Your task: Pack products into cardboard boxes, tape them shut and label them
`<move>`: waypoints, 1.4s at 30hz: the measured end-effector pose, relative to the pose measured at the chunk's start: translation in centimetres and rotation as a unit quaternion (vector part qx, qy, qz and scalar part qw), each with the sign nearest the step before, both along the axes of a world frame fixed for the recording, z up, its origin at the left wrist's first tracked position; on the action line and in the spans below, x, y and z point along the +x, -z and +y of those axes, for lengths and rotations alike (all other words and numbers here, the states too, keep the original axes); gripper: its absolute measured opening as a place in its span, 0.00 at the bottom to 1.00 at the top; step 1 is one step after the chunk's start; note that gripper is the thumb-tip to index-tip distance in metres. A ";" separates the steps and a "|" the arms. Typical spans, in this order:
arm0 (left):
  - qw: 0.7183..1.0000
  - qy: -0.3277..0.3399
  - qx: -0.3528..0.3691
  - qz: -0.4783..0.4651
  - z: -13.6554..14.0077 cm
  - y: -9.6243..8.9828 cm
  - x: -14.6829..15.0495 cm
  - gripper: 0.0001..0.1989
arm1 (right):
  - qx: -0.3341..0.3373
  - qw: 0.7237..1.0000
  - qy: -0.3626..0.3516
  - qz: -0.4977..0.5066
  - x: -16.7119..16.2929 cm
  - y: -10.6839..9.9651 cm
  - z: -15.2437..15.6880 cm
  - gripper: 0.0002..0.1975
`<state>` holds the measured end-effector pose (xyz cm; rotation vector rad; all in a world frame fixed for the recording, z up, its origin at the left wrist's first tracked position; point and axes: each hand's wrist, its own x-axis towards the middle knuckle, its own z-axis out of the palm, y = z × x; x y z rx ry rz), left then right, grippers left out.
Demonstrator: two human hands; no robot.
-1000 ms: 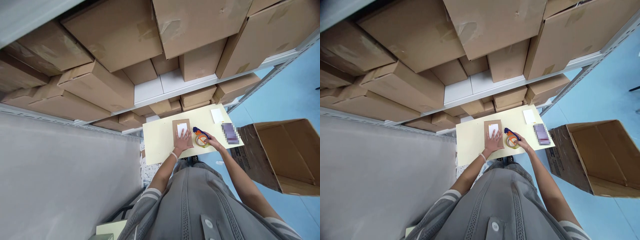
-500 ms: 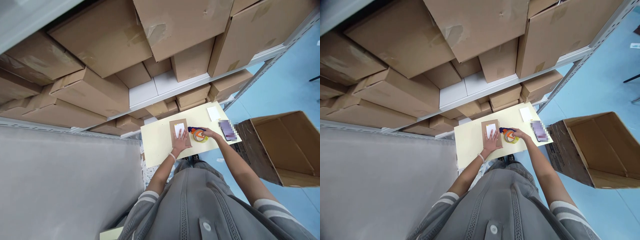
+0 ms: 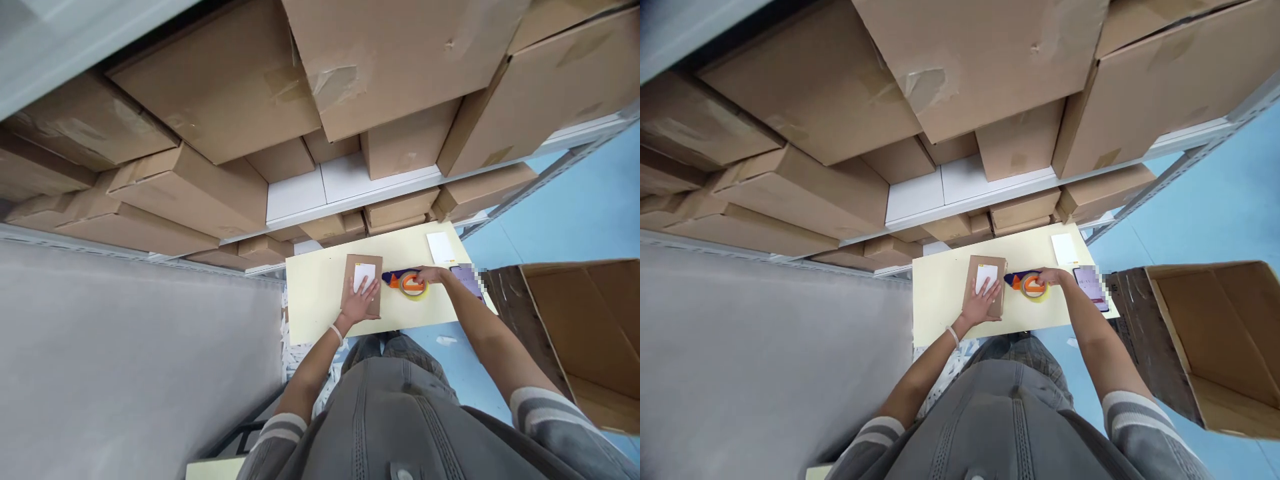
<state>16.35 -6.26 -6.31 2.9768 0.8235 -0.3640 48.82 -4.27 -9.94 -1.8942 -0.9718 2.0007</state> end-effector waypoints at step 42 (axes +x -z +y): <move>0.998 0.069 0.003 0.001 1.0 0.5 -1.6 0.51 | 0.196 0.975 -0.078 -0.071 -3.2 0.5 -4.0 0.43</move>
